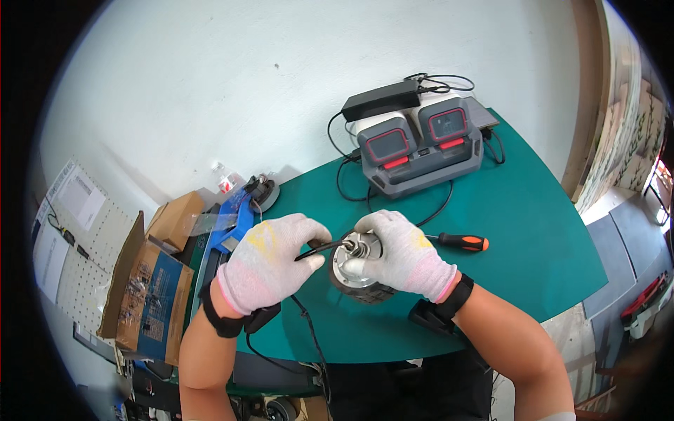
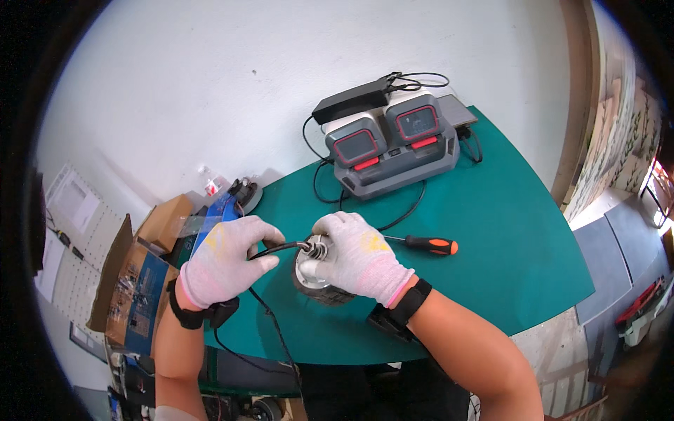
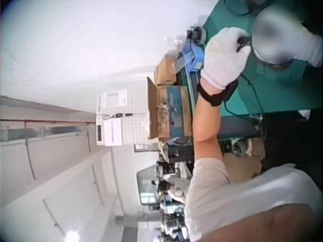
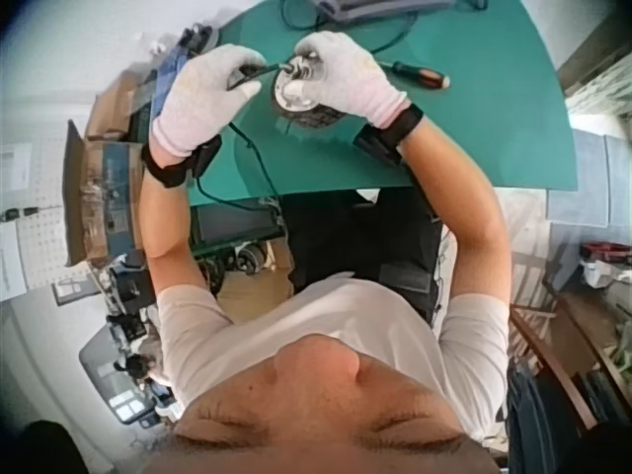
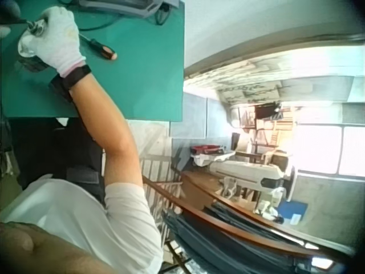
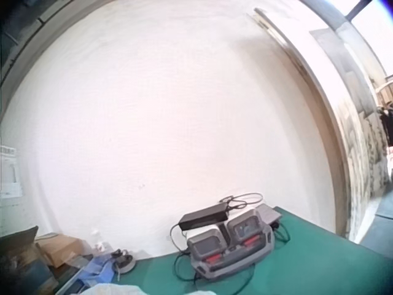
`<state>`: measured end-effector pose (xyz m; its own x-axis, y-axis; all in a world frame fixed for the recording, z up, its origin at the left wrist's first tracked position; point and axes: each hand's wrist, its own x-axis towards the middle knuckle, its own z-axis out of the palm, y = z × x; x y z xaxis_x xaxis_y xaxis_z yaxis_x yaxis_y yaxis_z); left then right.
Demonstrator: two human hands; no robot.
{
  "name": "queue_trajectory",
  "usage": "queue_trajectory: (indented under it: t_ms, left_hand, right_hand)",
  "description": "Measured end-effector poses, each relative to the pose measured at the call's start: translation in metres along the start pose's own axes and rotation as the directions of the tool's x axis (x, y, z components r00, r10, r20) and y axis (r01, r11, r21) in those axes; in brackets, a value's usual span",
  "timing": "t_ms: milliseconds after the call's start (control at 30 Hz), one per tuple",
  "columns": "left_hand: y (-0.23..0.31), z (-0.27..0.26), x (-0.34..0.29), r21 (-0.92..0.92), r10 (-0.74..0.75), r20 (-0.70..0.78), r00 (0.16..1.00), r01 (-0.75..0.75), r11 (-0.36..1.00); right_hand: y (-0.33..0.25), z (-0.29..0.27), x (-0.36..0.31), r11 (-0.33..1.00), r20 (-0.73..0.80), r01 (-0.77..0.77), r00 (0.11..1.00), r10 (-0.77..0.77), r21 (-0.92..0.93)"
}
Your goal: Disassembling and inspecting an electromechanical wheel motor assembly using a screwdriver and hands.
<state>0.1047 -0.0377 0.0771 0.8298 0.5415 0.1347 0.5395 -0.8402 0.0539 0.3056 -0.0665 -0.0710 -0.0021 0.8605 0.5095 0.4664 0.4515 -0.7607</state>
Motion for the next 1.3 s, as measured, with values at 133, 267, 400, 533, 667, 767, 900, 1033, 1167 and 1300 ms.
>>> queue_trajectory:
  t_ms: [133, 267, 400, 533, 667, 767, 900, 1033, 1167, 1300]
  left_hand:
    - [-0.008, 0.007, 0.005, -0.027, 0.038, -0.052, 0.998, -0.04, 0.999]
    - [-0.008, 0.013, 0.001, -0.075, 0.011, -0.082, 0.997, -0.017, 0.997]
    - [-0.002, 0.015, 0.001, -0.019, 0.088, -0.11, 0.99, -0.09, 0.996]
    - [-0.004, 0.017, -0.002, -0.02, 0.085, -0.122, 0.989, -0.088, 0.996]
    - [-0.009, 0.023, -0.009, -0.14, 0.034, -0.141, 0.989, -0.054, 0.989]
    - [-0.007, 0.02, -0.02, -0.276, -0.091, -0.131, 0.987, 0.052, 0.96]
    - [-0.009, 0.043, -0.063, -0.575, -0.385, -0.212, 0.898, 0.204, 0.792]
    - [-0.009, 0.096, -0.118, -0.711, -0.578, -0.182, 0.795, 0.299, 0.636]
    - [0.004, 0.124, -0.144, -0.766, -0.58, -0.093, 0.81, 0.314, 0.561]
    - [0.019, 0.126, -0.154, -0.76, -0.581, -0.125, 0.804, 0.298, 0.577]
  right_hand:
    - [0.009, 0.008, 0.001, 0.895, -0.135, -0.089, 0.977, 0.163, 0.436]
    - [0.001, 0.003, 0.002, 0.972, -0.177, -0.007, 0.983, 0.051, 0.236]
    - [-0.001, 0.008, 0.001, 0.993, -0.1, -0.013, 0.995, 0.025, 0.116]
    - [0.012, 0.002, 0.003, 0.893, -0.111, -0.039, 0.989, 0.099, 0.448]
    - [-0.004, 0.002, 0.002, 0.955, -0.085, -0.011, 0.996, 0.037, 0.295]
    - [-0.005, 0.006, 0.002, 0.978, -0.052, 0.028, 0.999, -0.018, 0.206]
    - [0.007, 0.003, 0.0, 0.98, -0.078, 0.074, 0.995, -0.06, 0.187]
    - [0.007, 0.008, 0.0, 0.958, -0.103, 0.056, 0.994, -0.027, 0.283]
    - [-0.002, 0.009, 0.002, 0.984, -0.178, 0.15, 0.975, -0.131, 0.097]
    - [-0.031, -0.004, -0.012, 0.933, -0.285, 0.294, 0.894, -0.346, -0.208]
